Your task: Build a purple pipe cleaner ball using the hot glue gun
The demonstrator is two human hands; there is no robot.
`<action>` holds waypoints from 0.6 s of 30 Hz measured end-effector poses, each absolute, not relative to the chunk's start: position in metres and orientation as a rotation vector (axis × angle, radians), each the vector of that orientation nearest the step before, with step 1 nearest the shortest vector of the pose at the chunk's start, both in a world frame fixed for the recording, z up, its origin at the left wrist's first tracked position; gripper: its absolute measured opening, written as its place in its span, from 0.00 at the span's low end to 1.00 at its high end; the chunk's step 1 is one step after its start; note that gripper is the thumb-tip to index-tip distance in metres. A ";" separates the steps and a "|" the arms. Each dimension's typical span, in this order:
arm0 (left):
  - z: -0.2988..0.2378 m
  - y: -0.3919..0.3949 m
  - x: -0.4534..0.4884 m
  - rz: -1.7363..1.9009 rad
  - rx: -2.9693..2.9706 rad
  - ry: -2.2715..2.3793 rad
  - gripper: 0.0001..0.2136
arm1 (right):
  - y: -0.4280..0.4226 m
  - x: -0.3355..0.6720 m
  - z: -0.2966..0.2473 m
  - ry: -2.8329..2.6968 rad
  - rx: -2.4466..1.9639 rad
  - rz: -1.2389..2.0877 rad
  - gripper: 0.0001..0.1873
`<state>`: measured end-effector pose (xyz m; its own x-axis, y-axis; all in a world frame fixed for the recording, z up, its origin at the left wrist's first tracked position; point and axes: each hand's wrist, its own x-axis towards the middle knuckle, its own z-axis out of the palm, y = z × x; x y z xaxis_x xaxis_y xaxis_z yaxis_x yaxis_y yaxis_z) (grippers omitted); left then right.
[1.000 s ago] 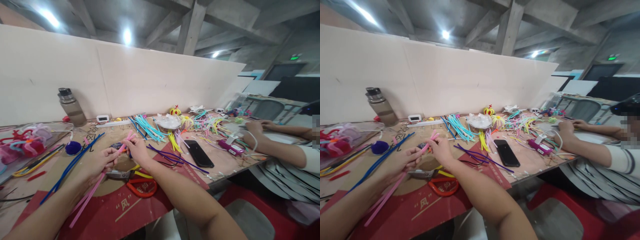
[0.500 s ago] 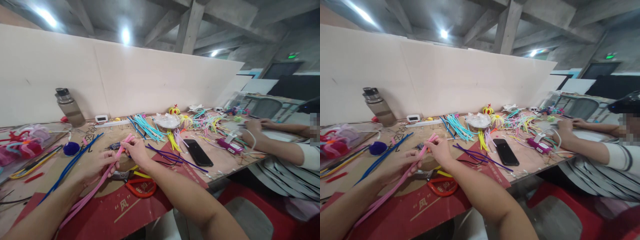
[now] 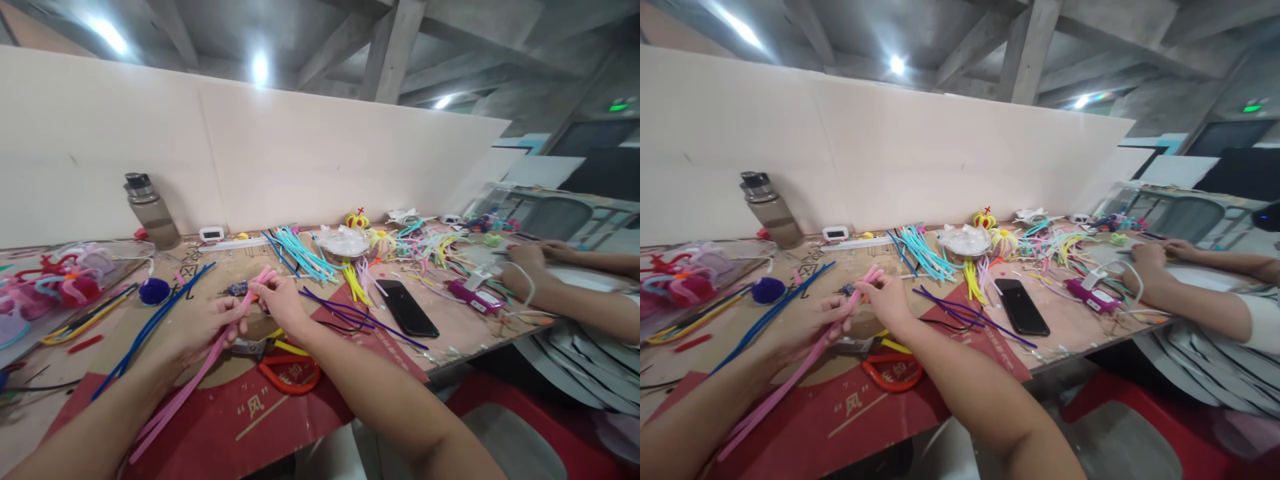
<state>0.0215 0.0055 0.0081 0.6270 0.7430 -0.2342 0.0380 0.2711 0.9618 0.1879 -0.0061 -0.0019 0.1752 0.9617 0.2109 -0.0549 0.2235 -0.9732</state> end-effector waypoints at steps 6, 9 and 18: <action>0.010 0.002 0.025 0.585 1.146 0.788 0.14 | -0.008 0.189 0.002 -1.171 -1.100 0.888 0.14; 0.011 0.007 0.024 0.655 1.072 0.800 0.16 | -0.008 0.189 0.004 -1.156 -1.096 0.883 0.16; 0.005 0.010 0.022 0.708 1.190 0.831 0.16 | -0.003 0.187 -0.002 -1.039 -1.019 0.988 0.17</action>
<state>0.0220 0.0103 0.0046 0.5228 0.8339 -0.1769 -0.0423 0.2326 0.9717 0.1870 -0.0031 -0.0020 0.2116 0.9579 0.1938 -0.1454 0.2270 -0.9630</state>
